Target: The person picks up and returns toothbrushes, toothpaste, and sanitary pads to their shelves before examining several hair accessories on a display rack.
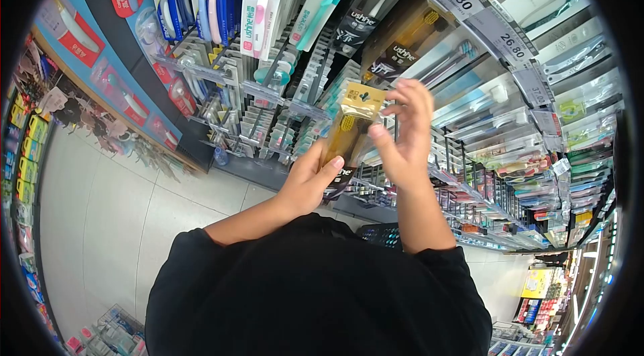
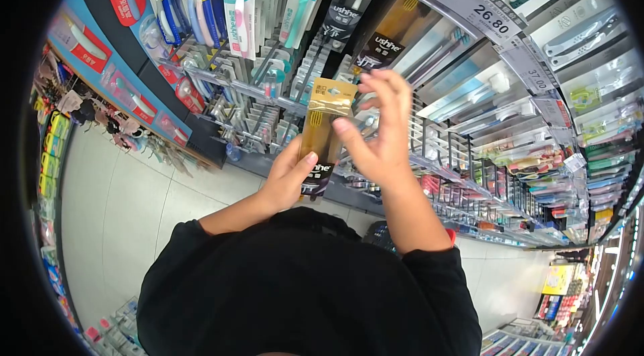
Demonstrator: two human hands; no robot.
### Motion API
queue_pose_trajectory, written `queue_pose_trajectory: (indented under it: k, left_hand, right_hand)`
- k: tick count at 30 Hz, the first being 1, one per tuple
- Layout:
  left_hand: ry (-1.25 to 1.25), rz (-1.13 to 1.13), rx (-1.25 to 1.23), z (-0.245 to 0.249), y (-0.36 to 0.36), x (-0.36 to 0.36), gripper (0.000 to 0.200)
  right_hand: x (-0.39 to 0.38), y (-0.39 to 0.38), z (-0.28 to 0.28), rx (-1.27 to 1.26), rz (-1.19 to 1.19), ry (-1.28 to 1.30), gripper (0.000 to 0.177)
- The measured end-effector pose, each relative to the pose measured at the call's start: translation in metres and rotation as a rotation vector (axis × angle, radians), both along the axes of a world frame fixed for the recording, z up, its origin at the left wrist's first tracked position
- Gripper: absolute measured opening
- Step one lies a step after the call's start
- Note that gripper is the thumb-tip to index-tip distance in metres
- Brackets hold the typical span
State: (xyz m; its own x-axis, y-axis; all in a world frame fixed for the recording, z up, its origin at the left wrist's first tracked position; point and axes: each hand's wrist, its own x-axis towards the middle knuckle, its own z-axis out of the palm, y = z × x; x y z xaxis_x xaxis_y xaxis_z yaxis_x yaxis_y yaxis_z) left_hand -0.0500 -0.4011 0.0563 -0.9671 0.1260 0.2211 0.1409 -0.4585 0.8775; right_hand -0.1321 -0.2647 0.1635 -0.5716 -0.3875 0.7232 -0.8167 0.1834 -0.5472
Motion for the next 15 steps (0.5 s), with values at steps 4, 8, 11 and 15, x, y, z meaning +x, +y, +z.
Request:
queue_pose_trajectory:
  k: [4, 8, 11, 15]
  left_hand:
    - [0.048, -0.016, 0.014, 0.006, 0.006, 0.000, 0.036]
    - [0.162, 0.171, 0.016, 0.026, 0.008, 0.002, 0.040]
    - [0.176, 0.282, -0.146, 0.017, 0.007, -0.004, 0.048]
    - [0.130, 0.332, -0.276, 0.011, 0.008, -0.001, 0.045]
  right_hand:
    - [0.010, 0.004, 0.003, -0.100, 0.284, -0.471, 0.056]
    - [0.007, 0.009, 0.016, -0.350, 0.309, -0.492, 0.059]
    - [-0.013, 0.013, 0.035, -0.442, 0.243, -0.354, 0.056]
    - [-0.037, 0.016, 0.057, -0.533, 0.235, -0.292, 0.055]
